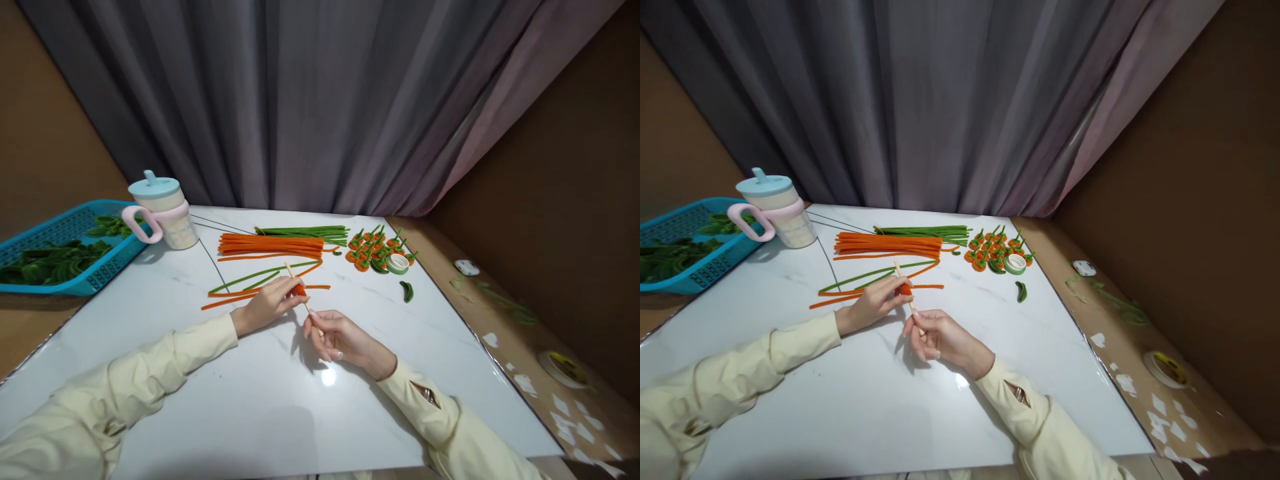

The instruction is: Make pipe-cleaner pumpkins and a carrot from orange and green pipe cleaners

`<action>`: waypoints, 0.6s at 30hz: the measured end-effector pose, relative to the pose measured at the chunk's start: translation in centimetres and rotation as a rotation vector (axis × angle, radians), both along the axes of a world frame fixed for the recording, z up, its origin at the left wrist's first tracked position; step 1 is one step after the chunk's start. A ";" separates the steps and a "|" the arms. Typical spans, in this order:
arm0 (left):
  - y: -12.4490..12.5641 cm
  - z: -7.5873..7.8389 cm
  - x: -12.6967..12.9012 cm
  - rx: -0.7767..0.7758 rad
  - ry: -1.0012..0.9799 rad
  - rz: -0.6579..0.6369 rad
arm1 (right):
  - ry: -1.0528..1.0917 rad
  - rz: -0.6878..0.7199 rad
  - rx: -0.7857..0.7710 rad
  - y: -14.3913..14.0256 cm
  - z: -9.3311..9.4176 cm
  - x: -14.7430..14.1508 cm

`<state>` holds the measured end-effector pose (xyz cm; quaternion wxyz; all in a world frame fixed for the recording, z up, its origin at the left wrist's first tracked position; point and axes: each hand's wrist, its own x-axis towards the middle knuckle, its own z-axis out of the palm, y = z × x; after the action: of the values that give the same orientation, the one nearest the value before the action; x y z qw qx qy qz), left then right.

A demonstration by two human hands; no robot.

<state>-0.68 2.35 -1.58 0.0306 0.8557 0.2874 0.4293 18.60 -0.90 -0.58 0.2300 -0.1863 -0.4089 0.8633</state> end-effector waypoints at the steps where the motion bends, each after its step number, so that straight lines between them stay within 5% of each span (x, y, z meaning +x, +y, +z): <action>1: 0.0 0.0 -0.1 0.000 0.005 -0.014 | 0.000 0.010 0.001 -0.1 0.1 0.0; 14: 0.1 -0.1 -0.3 0.064 0.018 -0.024 | -0.030 0.057 0.024 -0.3 0.2 -0.1; 18: 0.3 1.4 -0.1 0.126 -0.009 0.044 | -0.107 0.007 0.069 -0.1 0.1 0.0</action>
<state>-0.81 2.64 -0.14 -0.0315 0.8473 0.2783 0.4512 18.61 -1.03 -0.52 0.2110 -0.2229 -0.4508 0.8382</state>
